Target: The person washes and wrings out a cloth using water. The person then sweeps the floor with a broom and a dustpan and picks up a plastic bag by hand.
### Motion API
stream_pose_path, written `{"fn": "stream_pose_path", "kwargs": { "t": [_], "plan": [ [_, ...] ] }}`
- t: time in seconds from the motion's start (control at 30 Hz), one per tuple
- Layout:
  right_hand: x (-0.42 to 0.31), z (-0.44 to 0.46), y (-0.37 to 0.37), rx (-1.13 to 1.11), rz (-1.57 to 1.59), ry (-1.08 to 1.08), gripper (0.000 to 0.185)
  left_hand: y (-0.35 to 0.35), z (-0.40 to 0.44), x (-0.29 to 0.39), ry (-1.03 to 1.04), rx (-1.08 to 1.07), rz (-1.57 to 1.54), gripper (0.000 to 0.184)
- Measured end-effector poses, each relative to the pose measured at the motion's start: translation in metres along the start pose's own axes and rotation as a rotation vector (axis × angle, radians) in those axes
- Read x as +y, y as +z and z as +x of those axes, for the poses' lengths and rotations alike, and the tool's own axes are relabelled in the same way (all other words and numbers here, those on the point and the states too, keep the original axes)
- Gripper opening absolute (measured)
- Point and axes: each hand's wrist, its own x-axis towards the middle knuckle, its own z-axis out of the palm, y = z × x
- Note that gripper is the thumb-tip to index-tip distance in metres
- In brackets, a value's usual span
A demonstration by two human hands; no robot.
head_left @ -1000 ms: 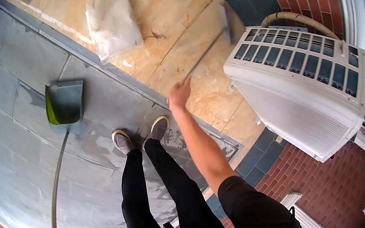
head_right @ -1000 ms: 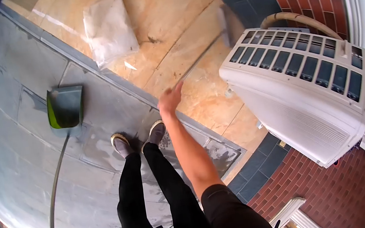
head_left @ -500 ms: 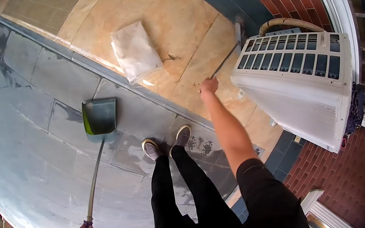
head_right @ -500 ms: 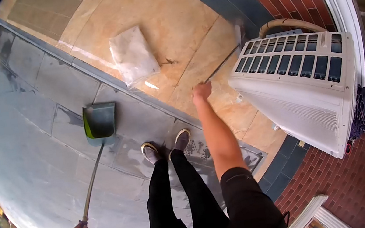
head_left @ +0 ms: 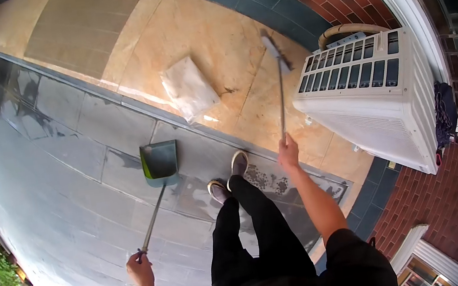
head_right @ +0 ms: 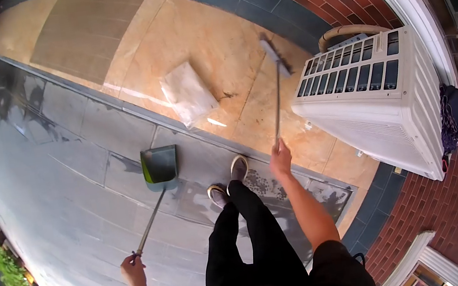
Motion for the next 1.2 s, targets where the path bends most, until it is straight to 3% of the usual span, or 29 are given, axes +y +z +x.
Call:
{"fn": "stream_pose_path", "kwargs": {
  "t": [0.03,0.07,0.13,0.2,0.27,0.33,0.43,0.47,0.57,0.67,0.73,0.8,0.87,0.93,1.07,1.13,1.2],
  "plan": [
    [-0.015,0.014,0.002,0.056,-0.03,-0.034,0.026,0.0,0.001,0.0,0.005,-0.001,0.04,0.019],
    [-0.071,0.038,-0.005,-0.002,0.025,0.124,0.027,0.0,0.001,-0.001,-0.001,-0.003,0.071,0.021],
    [-0.061,0.121,0.027,-0.03,0.097,0.208,0.027,0.004,0.004,-0.013,-0.018,0.004,0.076,0.023],
    [-0.001,0.17,0.097,0.076,-0.185,-0.022,0.032,0.007,0.001,-0.014,-0.043,-0.02,0.045,0.025],
    [-0.023,0.116,0.112,0.199,-0.37,-0.248,0.044,0.008,0.004,-0.025,0.016,-0.067,0.076,0.026],
    [-0.081,0.047,0.061,-0.2,-0.371,0.075,0.054,-0.002,0.01,-0.017,-0.047,-0.075,0.058,0.025],
    [-0.066,0.01,0.004,-0.207,-0.244,-0.158,0.052,-0.033,0.034,0.004,-0.136,-0.095,0.031,0.023],
    [-0.063,0.008,-0.007,-0.153,-0.213,-0.256,0.05,-0.049,0.038,0.027,-0.2,-0.119,-0.044,0.024],
    [-0.108,0.045,-0.025,-0.189,-0.196,-0.098,0.046,-0.087,0.059,0.062,-0.251,-0.112,-0.056,0.027],
    [-0.168,0.135,0.001,-0.114,-0.317,-0.082,0.047,-0.111,0.089,0.069,-0.226,-0.091,-0.053,0.027],
    [-0.181,0.199,0.027,-0.066,-0.237,-0.242,0.041,-0.121,0.107,0.093,-0.217,-0.087,-0.04,0.027],
    [-0.188,0.196,0.037,-0.136,-0.339,-0.187,0.04,-0.131,0.129,0.101,-0.19,-0.056,-0.009,0.026],
    [-0.162,0.157,0.035,-0.134,-0.37,-0.293,0.041,-0.135,0.155,0.102,-0.187,-0.049,-0.015,0.027],
    [-0.149,0.103,0.011,-0.283,-0.38,-0.173,0.042,-0.135,0.182,0.095,-0.15,-0.036,-0.021,0.026],
    [-0.166,0.046,-0.021,-0.278,-0.227,-0.188,0.048,-0.128,0.233,0.087,-0.118,-0.035,-0.07,0.027],
    [-0.209,0.062,0.003,-0.294,-0.239,-0.239,0.048,-0.134,0.245,0.098,-0.149,-0.038,-0.019,0.027],
    [-0.286,0.091,0.031,-0.314,-0.273,-0.223,0.045,-0.131,0.268,0.075,-0.024,0.01,0.017,0.026]
  ]
}}
